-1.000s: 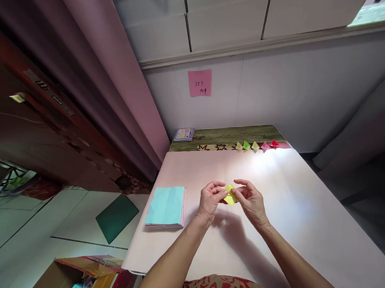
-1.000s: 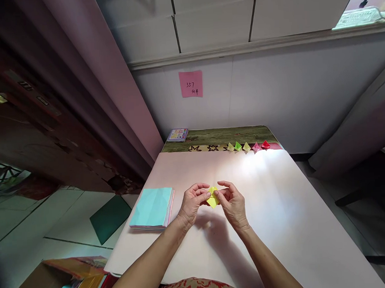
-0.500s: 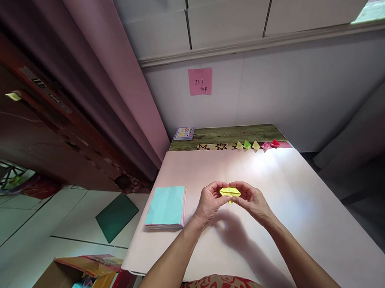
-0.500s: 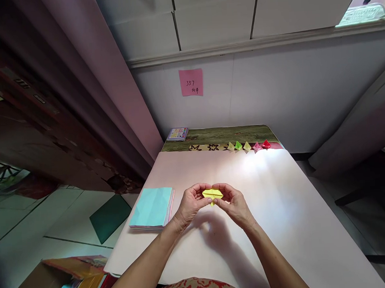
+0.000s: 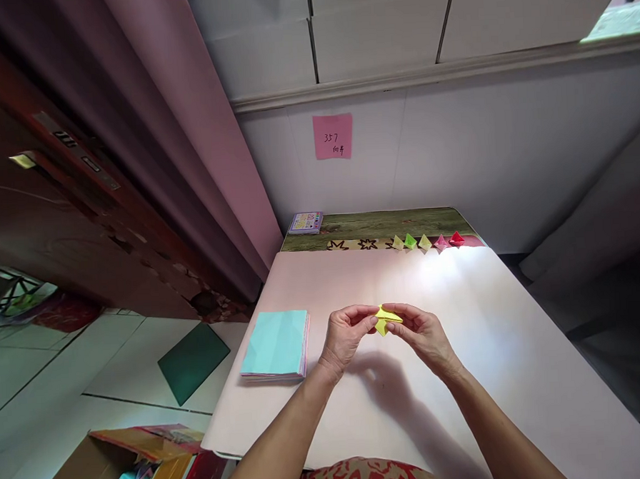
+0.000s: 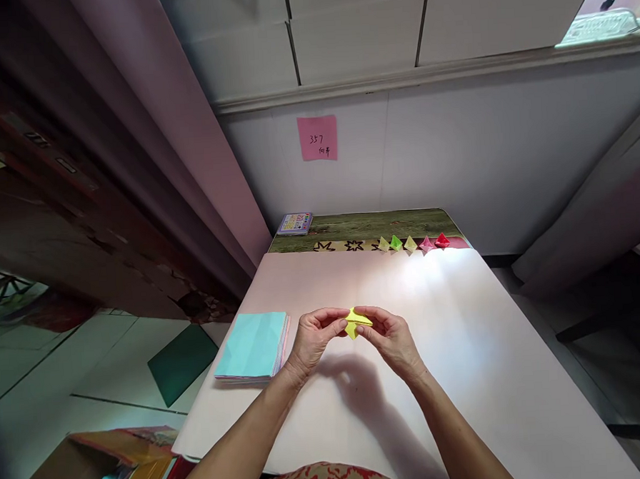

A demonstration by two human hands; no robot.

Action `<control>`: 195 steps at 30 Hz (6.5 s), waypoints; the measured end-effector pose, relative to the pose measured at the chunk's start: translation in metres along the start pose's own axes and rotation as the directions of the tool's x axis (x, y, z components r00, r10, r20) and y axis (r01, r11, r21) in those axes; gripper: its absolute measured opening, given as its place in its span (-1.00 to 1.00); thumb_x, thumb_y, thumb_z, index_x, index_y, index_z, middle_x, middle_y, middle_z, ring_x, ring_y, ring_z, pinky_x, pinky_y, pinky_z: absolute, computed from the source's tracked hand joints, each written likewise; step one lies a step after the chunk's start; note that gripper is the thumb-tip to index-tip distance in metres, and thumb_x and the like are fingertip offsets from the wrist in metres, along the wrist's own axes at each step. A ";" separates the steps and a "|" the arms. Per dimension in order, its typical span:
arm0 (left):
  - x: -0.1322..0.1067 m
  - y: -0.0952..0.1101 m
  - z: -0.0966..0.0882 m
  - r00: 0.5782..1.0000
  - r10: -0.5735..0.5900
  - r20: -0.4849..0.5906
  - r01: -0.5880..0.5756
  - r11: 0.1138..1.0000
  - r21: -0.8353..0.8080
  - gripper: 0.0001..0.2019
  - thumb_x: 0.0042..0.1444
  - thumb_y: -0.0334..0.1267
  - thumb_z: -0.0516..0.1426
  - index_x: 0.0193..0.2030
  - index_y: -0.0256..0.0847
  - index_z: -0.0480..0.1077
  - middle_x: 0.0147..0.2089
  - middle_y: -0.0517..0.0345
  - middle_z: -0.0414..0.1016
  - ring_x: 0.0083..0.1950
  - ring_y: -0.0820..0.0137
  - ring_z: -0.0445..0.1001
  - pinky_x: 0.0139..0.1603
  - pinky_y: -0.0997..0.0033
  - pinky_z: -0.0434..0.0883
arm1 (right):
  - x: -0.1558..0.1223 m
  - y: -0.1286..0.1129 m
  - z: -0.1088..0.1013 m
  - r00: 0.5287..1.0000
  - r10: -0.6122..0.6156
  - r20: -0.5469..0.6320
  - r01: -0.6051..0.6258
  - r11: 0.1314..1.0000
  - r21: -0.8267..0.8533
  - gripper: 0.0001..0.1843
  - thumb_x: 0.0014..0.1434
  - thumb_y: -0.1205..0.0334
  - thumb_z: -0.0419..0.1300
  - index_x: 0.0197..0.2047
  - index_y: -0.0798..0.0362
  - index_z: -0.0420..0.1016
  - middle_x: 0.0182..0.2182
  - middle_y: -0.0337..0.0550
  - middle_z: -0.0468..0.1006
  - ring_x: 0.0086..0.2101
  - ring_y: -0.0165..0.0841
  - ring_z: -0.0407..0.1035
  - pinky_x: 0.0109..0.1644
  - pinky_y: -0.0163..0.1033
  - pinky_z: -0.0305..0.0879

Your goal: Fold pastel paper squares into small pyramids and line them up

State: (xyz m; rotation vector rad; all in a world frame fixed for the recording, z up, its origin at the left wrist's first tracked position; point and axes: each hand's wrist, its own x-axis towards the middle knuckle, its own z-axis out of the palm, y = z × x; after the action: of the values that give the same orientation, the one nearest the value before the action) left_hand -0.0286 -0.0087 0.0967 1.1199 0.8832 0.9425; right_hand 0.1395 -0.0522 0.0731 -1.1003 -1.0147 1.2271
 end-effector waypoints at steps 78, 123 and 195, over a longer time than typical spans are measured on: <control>-0.007 0.005 0.003 0.895 -0.263 0.361 0.374 0.883 -0.284 -0.74 0.01 -0.15 0.30 -0.26 -0.26 0.43 -0.62 0.32 0.28 -0.66 0.59 0.26 -0.59 0.56 0.25 | -0.005 -0.005 0.006 0.956 0.184 0.231 -0.247 0.926 0.284 -0.59 0.10 -0.08 0.31 -0.07 -0.03 0.60 0.07 -0.01 0.49 0.10 -0.11 0.28 0.22 0.05 0.09; -0.003 -0.007 0.012 0.991 -0.105 -0.078 0.096 0.988 -0.118 -0.74 -0.03 -0.09 0.23 -0.47 -0.26 0.36 -0.54 0.21 0.39 -0.56 0.52 0.31 -0.51 0.48 0.32 | -0.018 -0.003 0.022 0.996 0.051 -0.069 -0.042 0.991 0.129 -0.66 0.07 -0.04 0.33 -0.16 -0.03 0.49 -0.35 -0.18 0.51 -0.33 -0.30 0.36 -0.13 -0.14 0.31; -0.013 0.009 0.009 0.999 -0.032 -0.006 0.032 0.998 0.054 -0.73 -0.12 -0.39 0.31 -0.19 -0.32 0.55 -0.23 -0.03 0.61 -0.18 0.29 0.56 -0.08 0.30 0.48 | -0.015 -0.006 0.011 0.995 -0.083 -0.062 0.069 0.978 -0.196 -0.67 0.06 0.07 0.36 -0.13 0.05 0.56 -0.23 -0.05 0.64 -0.24 -0.21 0.54 -0.08 -0.06 0.49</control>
State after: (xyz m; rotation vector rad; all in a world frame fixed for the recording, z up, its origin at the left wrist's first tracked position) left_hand -0.0265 -0.0220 0.1083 1.1470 0.9335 0.9002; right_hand 0.1290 -0.0660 0.0808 -1.2343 -1.1296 1.0379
